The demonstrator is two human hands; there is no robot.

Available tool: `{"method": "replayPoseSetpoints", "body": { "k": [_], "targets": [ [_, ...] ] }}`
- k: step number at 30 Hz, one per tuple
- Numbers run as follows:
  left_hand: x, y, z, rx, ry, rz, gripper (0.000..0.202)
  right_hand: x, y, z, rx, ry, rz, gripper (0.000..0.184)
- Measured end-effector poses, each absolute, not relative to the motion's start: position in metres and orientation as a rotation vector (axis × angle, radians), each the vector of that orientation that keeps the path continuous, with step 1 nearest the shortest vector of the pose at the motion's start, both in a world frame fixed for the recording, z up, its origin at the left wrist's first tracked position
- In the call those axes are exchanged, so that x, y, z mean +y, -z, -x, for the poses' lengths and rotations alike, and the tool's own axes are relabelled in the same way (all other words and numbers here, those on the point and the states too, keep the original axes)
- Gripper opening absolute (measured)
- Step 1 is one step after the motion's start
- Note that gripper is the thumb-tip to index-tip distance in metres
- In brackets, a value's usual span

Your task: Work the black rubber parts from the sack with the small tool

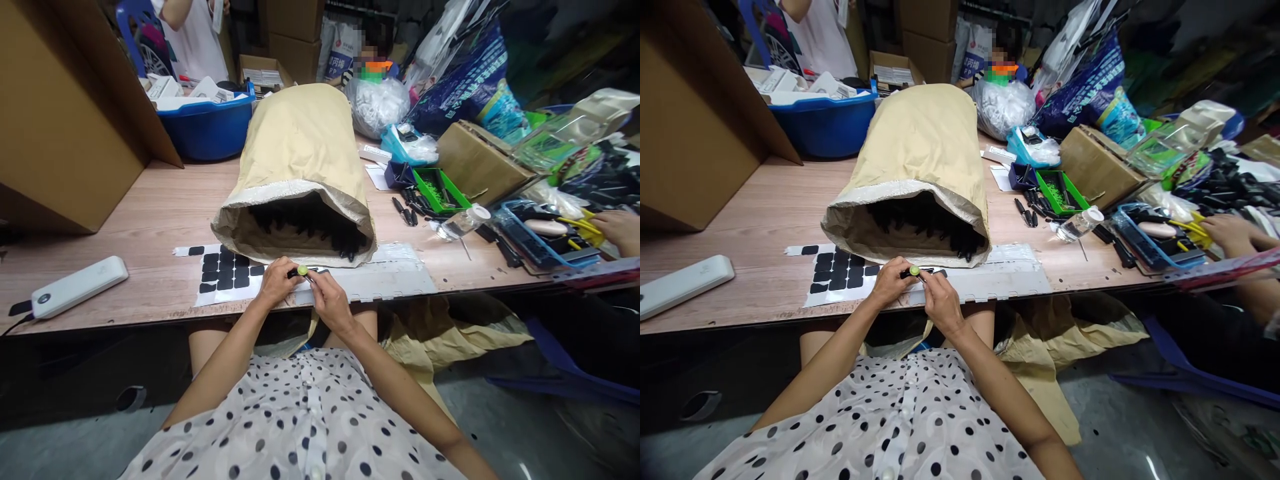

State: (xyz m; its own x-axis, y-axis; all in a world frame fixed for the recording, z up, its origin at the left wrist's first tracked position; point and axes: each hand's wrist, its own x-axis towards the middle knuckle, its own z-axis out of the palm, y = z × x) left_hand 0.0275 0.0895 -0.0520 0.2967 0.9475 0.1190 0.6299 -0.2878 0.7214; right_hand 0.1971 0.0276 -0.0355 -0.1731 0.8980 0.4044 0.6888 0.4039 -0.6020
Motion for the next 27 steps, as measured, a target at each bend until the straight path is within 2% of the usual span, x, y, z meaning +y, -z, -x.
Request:
{"method": "replayPoseSetpoints", "body": {
  "k": [4,14,19,23,27],
  "targets": [
    [0.089,0.053,-0.030,1.404,-0.777,-1.997,0.010,0.040,0.040,-0.205,-1.863,-0.332,1.347,0.037],
    [0.087,0.050,-0.028,1.396,-0.795,-2.056,0.010,0.085,0.062,-0.225,-2.055,0.135,1.667,0.036],
    [0.087,0.048,-0.026,1.366,-0.814,-2.107,0.008,0.082,0.064,-0.220,-2.119,0.245,1.710,0.039],
    [0.058,0.036,-0.019,1.176,-0.846,-2.146,0.015,0.081,0.062,-0.219,-2.145,0.275,1.726,0.040],
    [0.006,0.034,-0.008,1.003,-0.626,-2.121,0.023,0.081,0.063,-0.219,-2.140,0.296,1.731,0.039]
  ]
}}
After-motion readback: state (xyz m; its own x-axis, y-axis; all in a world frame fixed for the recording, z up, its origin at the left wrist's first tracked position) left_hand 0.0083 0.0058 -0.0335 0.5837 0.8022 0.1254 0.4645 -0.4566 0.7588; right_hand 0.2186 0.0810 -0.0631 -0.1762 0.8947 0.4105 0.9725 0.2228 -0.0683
